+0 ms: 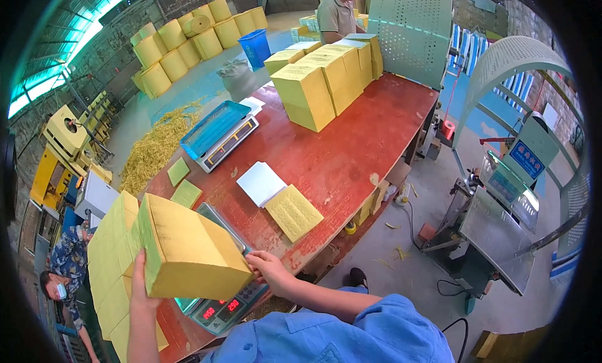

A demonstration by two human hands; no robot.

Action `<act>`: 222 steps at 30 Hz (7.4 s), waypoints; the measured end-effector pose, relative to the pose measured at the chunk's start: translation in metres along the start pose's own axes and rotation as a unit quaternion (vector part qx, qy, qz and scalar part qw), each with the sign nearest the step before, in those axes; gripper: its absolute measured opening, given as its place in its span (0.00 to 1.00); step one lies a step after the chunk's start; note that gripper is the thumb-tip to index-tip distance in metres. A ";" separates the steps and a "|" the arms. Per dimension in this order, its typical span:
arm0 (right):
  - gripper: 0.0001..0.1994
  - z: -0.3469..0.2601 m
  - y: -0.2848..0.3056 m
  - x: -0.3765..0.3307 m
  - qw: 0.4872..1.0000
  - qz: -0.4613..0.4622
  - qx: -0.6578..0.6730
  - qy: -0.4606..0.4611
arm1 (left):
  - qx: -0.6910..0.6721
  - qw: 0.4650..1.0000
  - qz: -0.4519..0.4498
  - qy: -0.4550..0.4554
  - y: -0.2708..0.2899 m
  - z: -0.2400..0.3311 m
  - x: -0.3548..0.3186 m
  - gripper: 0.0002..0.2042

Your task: Weighing stacks of yellow paper pads on a digital scale and sorting them in a production facility.

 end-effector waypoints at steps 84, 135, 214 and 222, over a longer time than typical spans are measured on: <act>0.18 0.279 -0.154 0.035 0.746 -0.371 -0.505 0.225 | 0.750 0.626 0.127 -0.173 0.340 -0.016 0.251 0.30; 0.19 -0.056 -0.215 -0.009 0.607 -0.064 -0.571 0.549 | -0.270 0.940 0.099 -0.186 0.067 -0.105 0.025 0.25; 0.19 0.147 -0.299 0.013 0.694 -0.380 -0.508 0.342 | 0.759 0.588 -0.149 -0.236 0.194 -0.060 -0.159 0.33; 0.27 0.191 -0.332 0.087 0.479 -0.364 -0.781 0.164 | 0.546 0.832 0.100 -0.013 0.206 -0.171 -0.281 0.29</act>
Point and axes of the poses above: each hand's wrist, its own x-axis towards the middle knuckle, its own y-axis out of the back of the hand, z = x × y, the point moved 3 cm from there along x, towards the middle knuckle, and after that the axes turned 6 degrees about -y, right-handed, at the moved point
